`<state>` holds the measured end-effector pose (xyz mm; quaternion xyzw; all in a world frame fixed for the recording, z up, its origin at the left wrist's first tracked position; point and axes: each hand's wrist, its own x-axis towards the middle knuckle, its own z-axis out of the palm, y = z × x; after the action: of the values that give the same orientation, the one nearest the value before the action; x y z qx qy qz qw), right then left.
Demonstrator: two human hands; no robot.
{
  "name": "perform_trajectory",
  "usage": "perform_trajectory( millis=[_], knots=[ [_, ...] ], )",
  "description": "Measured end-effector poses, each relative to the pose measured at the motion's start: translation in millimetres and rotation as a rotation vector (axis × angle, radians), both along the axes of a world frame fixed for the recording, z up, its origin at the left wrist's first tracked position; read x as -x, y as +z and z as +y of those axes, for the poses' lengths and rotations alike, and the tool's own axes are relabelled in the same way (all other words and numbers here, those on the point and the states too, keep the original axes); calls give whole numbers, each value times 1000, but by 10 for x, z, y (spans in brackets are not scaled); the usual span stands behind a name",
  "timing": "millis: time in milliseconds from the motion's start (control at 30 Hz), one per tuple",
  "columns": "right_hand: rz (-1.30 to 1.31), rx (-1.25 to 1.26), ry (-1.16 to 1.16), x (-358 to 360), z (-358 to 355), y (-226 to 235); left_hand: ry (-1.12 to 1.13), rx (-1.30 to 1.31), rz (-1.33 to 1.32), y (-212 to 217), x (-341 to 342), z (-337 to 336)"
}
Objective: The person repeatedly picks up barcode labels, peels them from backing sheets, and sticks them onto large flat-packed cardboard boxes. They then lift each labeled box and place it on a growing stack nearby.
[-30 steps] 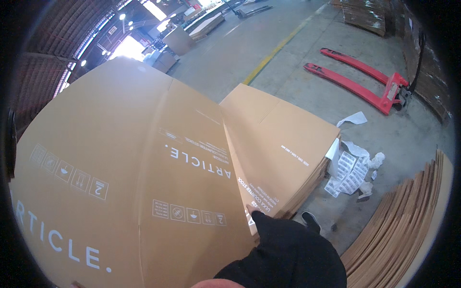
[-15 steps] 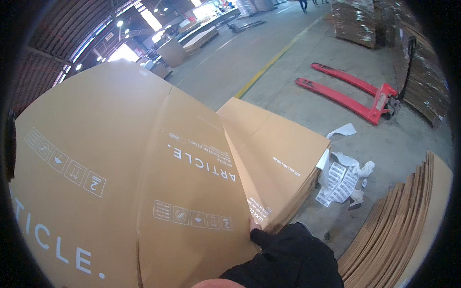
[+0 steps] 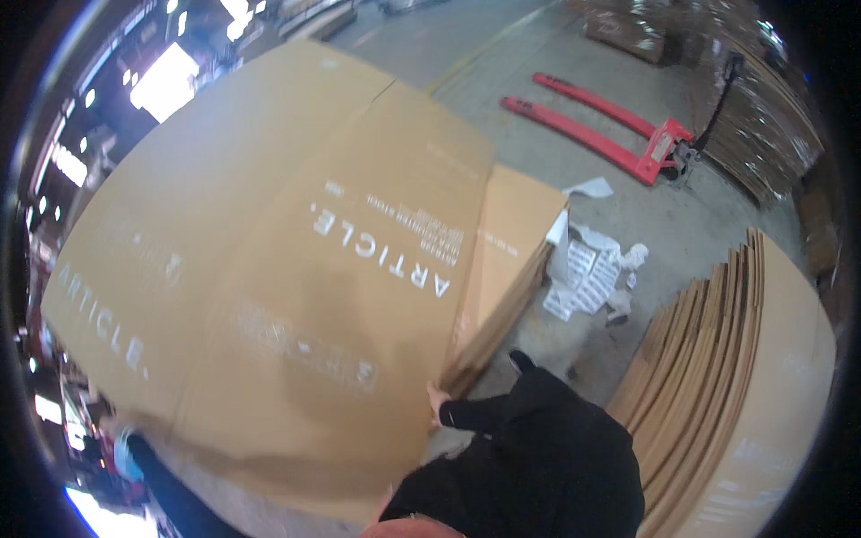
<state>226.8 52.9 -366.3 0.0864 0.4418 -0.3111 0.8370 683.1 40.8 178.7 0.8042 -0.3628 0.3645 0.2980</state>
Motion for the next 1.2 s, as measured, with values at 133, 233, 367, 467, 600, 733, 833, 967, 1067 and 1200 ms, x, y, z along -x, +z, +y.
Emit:
perform_trajectory(
  millis=[133,233,367,467,600,733,833,967,1067,1200],
  knots=[
    [3,-119,124,-175,366,83,-271,-419,-101,-1233,-9,-260],
    [28,-84,158,-478,387,242,-430,-724,295,-2411,359,129],
    [112,-122,195,-816,267,151,-582,-952,848,-3291,1355,684],
    [445,37,255,-217,-6,-484,-677,-982,1030,-3575,2130,518],
    [370,-204,304,-529,172,-581,-513,-994,1163,-3662,2296,790],
    [-209,52,1038,-856,428,-293,-581,-1109,1193,-4049,2517,662],
    [-341,518,1339,-1197,382,292,-570,-1117,1237,-4134,2438,572],
    [404,1303,1330,437,-63,-581,-946,-1122,1531,-4536,3632,-9],
    [1015,894,1213,1346,-712,-580,-946,-1170,1426,-4597,3688,-318],
    [1469,229,797,3318,-1075,-795,-1043,-1264,1304,-4781,4414,-922]
  ],
)
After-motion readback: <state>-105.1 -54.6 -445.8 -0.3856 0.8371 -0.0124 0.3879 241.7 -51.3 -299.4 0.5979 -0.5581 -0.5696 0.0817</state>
